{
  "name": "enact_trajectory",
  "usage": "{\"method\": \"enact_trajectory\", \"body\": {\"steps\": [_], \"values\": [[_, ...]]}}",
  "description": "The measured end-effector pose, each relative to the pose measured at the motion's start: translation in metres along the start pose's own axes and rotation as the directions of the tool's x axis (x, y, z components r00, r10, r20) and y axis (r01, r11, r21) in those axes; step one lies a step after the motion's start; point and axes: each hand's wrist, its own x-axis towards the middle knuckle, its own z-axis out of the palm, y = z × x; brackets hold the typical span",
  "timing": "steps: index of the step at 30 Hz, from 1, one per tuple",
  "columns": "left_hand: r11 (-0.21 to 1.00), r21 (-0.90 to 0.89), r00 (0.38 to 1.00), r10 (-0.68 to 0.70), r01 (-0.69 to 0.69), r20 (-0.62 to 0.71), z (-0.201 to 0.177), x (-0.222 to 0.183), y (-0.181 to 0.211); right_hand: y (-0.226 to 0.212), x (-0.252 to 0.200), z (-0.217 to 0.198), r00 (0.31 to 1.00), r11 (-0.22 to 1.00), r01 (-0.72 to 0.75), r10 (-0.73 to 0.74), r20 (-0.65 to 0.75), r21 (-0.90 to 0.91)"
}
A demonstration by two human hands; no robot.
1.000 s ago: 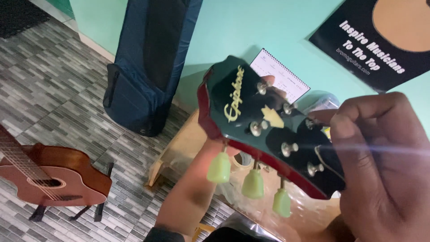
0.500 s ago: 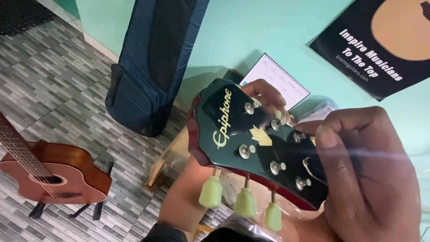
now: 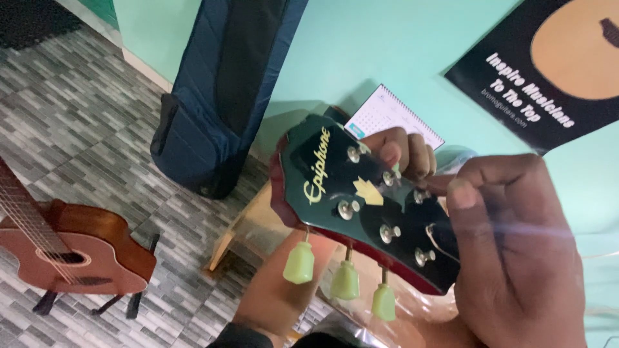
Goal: Replacing a string on an electric guitar, including threading, cutting, cleaning, and winding.
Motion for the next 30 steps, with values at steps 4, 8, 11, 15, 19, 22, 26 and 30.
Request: {"method": "enact_trajectory", "body": {"steps": [4, 8, 11, 15, 19, 22, 26, 30], "values": [[0.982, -0.042, 0.979, 0.187, -0.184, 0.077, -0.014, -0.013, -0.021, -0.003, -0.001, 0.000, 0.997, 0.997, 0.077, -0.077, 0.011, 0.028], [0.954, 0.021, 0.952, 0.298, -0.300, 0.073, 0.017, -0.001, -0.008, -0.005, -0.001, -0.001, 0.993, 0.992, 0.110, -0.112, 0.026, 0.053], [0.938, 0.114, 0.945, 0.327, -0.326, 0.018, 0.035, 0.000, 0.001, -0.001, -0.001, 0.001, 0.992, 0.987, 0.119, -0.122, 0.022, 0.109], [0.932, 0.109, 0.938, 0.346, -0.347, 0.025, 0.034, 0.000, 0.001, 0.003, 0.002, 0.002, 0.983, 0.972, 0.173, -0.180, 0.032, 0.156], [0.924, 0.118, 0.932, 0.362, -0.363, 0.025, 0.032, -0.001, 0.001, -0.002, -0.002, 0.003, 0.992, 0.991, 0.121, -0.123, 0.035, 0.058], [0.918, 0.117, 0.925, 0.378, -0.380, 0.037, 0.028, 0.003, -0.002, -0.007, -0.002, 0.004, 0.993, 0.974, 0.115, -0.115, -0.009, 0.198], [0.922, 0.055, 0.924, 0.383, -0.383, 0.020, 0.036, 0.000, 0.003, -0.008, -0.005, 0.006, 0.994, 0.984, 0.111, -0.108, -0.024, 0.140], [0.932, -0.182, 0.949, 0.311, -0.313, -0.042, 0.058, -0.005, 0.021, -0.003, -0.002, 0.003, 0.991, 0.982, 0.134, -0.136, 0.002, 0.132]]}}
